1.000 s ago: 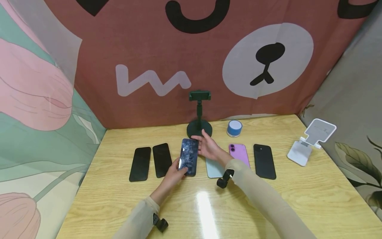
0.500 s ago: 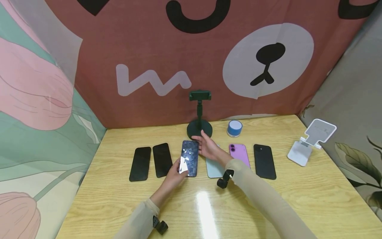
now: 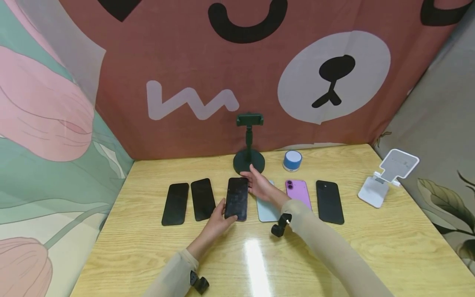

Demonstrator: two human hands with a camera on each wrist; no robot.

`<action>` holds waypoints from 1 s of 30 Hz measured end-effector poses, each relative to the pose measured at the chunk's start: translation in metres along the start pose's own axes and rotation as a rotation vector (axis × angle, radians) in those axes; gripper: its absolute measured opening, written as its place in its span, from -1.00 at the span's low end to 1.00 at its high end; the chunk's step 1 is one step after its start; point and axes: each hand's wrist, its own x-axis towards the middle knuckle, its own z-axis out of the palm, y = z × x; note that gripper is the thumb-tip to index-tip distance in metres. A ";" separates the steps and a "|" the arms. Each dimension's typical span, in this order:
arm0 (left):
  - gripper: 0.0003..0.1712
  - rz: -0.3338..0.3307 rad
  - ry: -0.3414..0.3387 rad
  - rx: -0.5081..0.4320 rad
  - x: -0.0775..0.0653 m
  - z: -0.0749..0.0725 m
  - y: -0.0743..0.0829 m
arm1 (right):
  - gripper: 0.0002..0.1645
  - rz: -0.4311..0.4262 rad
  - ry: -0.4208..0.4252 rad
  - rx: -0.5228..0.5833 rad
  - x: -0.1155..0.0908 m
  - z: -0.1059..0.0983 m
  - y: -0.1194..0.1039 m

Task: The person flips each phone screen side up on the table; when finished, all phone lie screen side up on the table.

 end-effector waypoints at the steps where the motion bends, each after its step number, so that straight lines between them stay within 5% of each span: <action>1: -0.08 -0.004 0.003 0.000 0.000 0.000 0.000 | -0.10 0.000 0.007 -0.019 -0.001 0.000 0.000; 16: -0.04 -0.013 0.007 0.033 -0.002 0.003 -0.004 | -0.10 0.007 0.045 -0.159 -0.008 0.000 -0.001; 30: -0.05 0.007 0.019 0.060 -0.004 0.005 -0.006 | -0.06 0.025 0.012 -0.034 -0.019 -0.005 -0.003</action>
